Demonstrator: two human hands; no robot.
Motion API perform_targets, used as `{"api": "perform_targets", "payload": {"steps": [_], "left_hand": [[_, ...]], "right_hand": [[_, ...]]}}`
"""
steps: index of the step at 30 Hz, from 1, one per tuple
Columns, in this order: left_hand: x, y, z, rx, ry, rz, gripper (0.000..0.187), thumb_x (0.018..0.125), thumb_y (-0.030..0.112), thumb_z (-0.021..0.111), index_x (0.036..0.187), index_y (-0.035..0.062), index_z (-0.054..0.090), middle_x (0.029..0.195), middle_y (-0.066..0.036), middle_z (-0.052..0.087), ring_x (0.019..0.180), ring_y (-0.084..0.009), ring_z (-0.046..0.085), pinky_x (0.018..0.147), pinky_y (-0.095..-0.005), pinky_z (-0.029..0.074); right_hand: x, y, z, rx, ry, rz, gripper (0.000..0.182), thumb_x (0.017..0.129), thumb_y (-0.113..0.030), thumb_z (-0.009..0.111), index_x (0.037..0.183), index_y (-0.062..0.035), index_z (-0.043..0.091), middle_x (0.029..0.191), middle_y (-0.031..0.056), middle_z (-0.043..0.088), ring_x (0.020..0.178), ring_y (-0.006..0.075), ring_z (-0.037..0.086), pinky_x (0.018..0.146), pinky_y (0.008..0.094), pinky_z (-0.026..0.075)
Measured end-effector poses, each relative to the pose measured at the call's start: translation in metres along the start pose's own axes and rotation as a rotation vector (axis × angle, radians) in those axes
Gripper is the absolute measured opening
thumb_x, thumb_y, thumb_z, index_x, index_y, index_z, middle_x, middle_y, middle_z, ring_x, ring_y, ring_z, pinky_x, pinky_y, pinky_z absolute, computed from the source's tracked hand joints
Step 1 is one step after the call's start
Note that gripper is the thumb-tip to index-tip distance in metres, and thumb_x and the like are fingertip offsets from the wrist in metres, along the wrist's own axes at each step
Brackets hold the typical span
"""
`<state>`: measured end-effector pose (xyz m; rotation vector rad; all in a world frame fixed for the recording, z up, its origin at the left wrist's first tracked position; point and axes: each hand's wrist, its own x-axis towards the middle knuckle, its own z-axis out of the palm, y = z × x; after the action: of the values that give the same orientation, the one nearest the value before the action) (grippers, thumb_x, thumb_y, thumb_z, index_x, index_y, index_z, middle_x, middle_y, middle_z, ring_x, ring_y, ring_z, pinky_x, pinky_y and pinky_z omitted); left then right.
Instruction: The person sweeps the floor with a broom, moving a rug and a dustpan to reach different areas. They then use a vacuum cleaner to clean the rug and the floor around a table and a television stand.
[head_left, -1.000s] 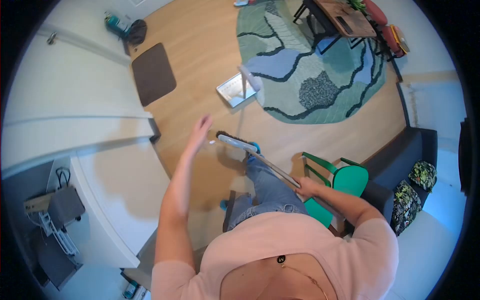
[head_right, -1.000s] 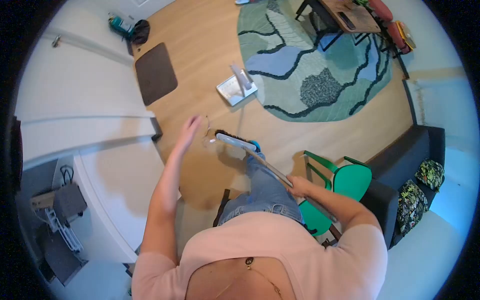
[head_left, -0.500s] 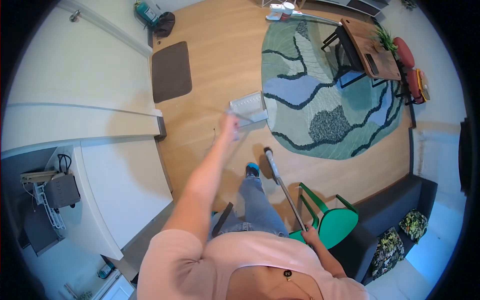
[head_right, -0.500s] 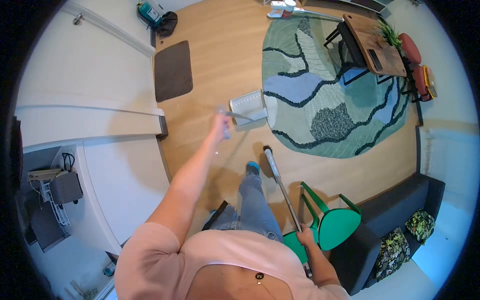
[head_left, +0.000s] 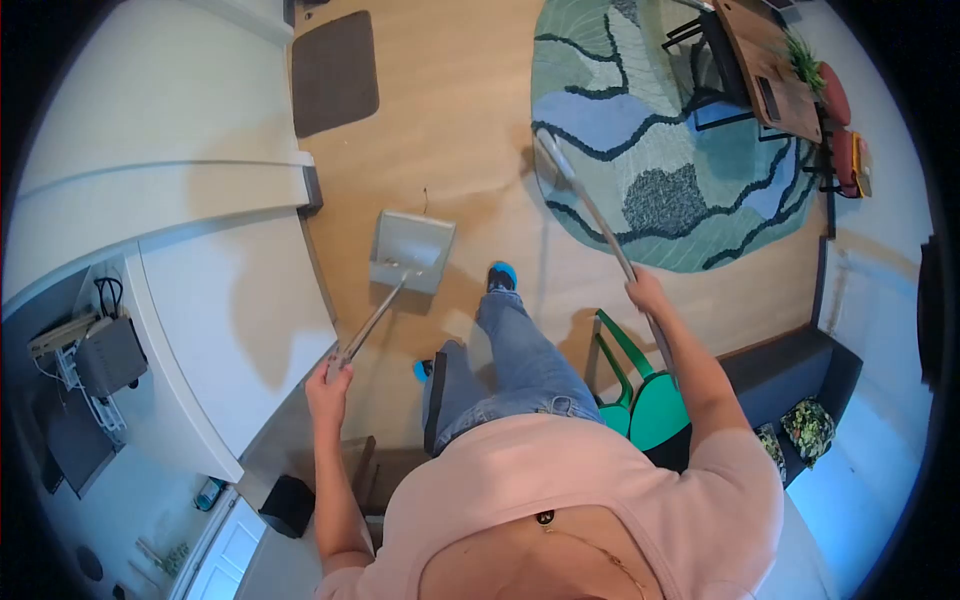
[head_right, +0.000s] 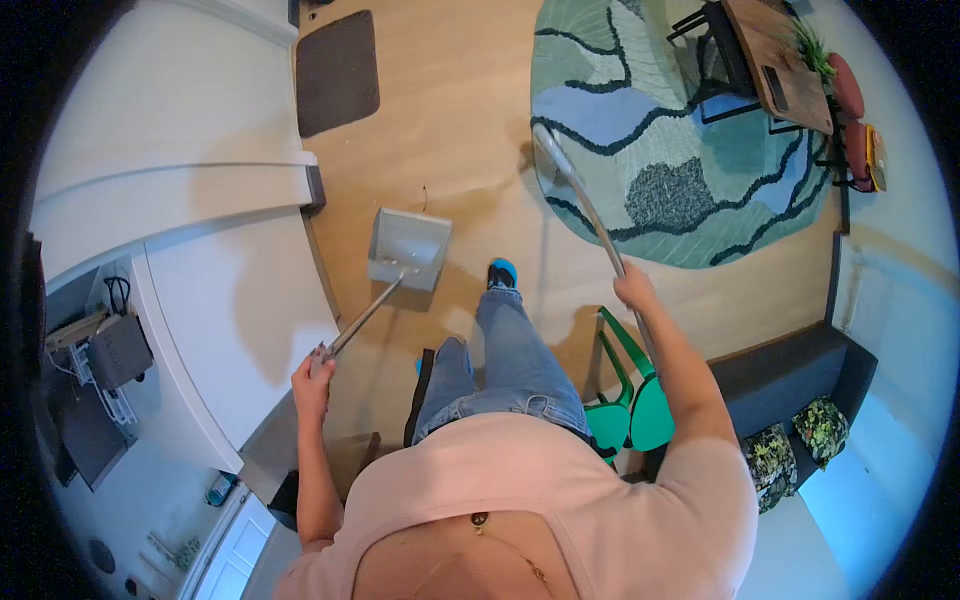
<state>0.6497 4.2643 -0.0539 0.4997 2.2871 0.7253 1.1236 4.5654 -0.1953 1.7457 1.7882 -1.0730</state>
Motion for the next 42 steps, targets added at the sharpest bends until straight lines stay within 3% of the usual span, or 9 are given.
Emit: {"api": "perform_targets", "payload": {"steps": [5,9,16,17,19,27,29,34,42], "left_hand": [[-0.015,-0.021,-0.019,0.488,-0.011,-0.02,0.036,0.065,0.026,0.063,0.097,0.0082,0.062,0.058,-0.012,0.058,0.054,-0.0224,0.056,0.058,-0.0335,0.045],[0.003,-0.063,-0.037,0.722,-0.06,0.0,0.036,0.064,0.032,0.06,0.096,0.0137,0.063,0.057,-0.016,0.055,0.057,-0.0294,0.056,0.057,-0.0354,0.045],[0.015,-0.128,-0.062,0.705,-0.022,0.083,0.037,0.064,0.033,0.058,0.097,0.0154,0.062,0.058,-0.017,0.055,0.059,-0.0306,0.057,0.058,-0.0371,0.044],[0.015,-0.132,-0.065,0.661,-0.028,0.029,0.037,0.065,0.033,0.058,0.097,0.015,0.062,0.059,-0.018,0.055,0.06,-0.031,0.057,0.058,-0.0377,0.044],[0.017,-0.136,-0.067,0.582,-0.044,-0.068,0.037,0.065,0.033,0.057,0.097,0.0144,0.062,0.06,-0.018,0.056,0.061,-0.0316,0.057,0.058,-0.0389,0.044],[0.035,-0.155,-0.058,0.671,-0.034,-0.018,0.038,0.067,0.035,0.055,0.098,0.0136,0.06,0.066,-0.02,0.057,0.068,-0.0363,0.056,0.063,-0.0424,0.044],[0.035,-0.155,-0.058,0.682,-0.049,-0.02,0.038,0.068,0.035,0.055,0.098,0.0134,0.059,0.067,-0.02,0.057,0.069,-0.0367,0.056,0.063,-0.0427,0.044],[0.037,-0.131,-0.053,0.663,-0.081,-0.045,0.038,0.068,0.033,0.056,0.099,0.011,0.059,0.067,-0.02,0.058,0.068,-0.036,0.057,0.063,-0.0413,0.044],[0.033,-0.14,-0.057,0.593,-0.035,0.004,0.034,0.067,0.033,0.054,0.096,0.0148,0.061,0.072,-0.018,0.059,0.07,-0.0354,0.057,0.062,-0.0431,0.045]], "right_hand": [[0.082,-0.061,0.108,-0.137,0.11,0.068,0.026,0.083,-0.014,0.04,0.103,0.0005,0.044,0.097,0.0228,0.055,0.091,0.035,0.055,0.076,0.0427,0.045],[0.037,-0.135,0.178,-0.274,-0.106,-0.047,0.034,0.073,-0.014,0.051,0.102,0.0035,0.044,0.094,0.023,0.055,0.087,0.0313,0.057,0.073,0.0385,0.046],[-0.038,-0.156,0.077,0.036,-0.235,-0.023,0.051,0.067,-0.019,0.064,0.11,0.0012,0.043,0.097,0.0247,0.054,0.089,0.0335,0.055,0.074,0.0384,0.045],[-0.029,-0.149,0.075,-0.01,-0.121,-0.077,0.056,0.067,-0.02,0.064,0.115,-0.0004,0.041,0.102,0.0239,0.053,0.093,0.0345,0.054,0.078,0.0391,0.044],[0.014,-0.15,0.067,-0.139,0.083,-0.244,0.041,0.067,-0.006,0.056,0.104,0.0034,0.041,0.073,0.0214,0.058,0.059,0.0305,0.059,0.05,0.0375,0.048],[0.157,-0.257,0.129,-0.251,-0.027,-0.114,0.029,0.076,-0.009,0.046,0.101,0.0046,0.051,0.084,0.0235,0.059,0.077,0.0349,0.059,0.064,0.0417,0.048],[0.132,-0.243,0.204,-0.197,0.185,-0.127,0.035,0.081,-0.011,0.04,0.112,0.0041,0.041,0.088,0.0241,0.058,0.08,0.0359,0.058,0.066,0.0417,0.048],[0.002,-0.205,0.254,-0.364,-0.132,-0.277,0.05,0.081,-0.01,0.04,0.126,0.0,0.023,0.088,0.0231,0.057,0.081,0.0355,0.057,0.069,0.043,0.046],[-0.062,-0.171,0.195,-0.462,0.012,-0.316,0.061,0.074,-0.002,0.046,0.13,-0.013,0.024,0.088,0.023,0.054,0.079,0.0368,0.056,0.066,0.0447,0.045]]}}
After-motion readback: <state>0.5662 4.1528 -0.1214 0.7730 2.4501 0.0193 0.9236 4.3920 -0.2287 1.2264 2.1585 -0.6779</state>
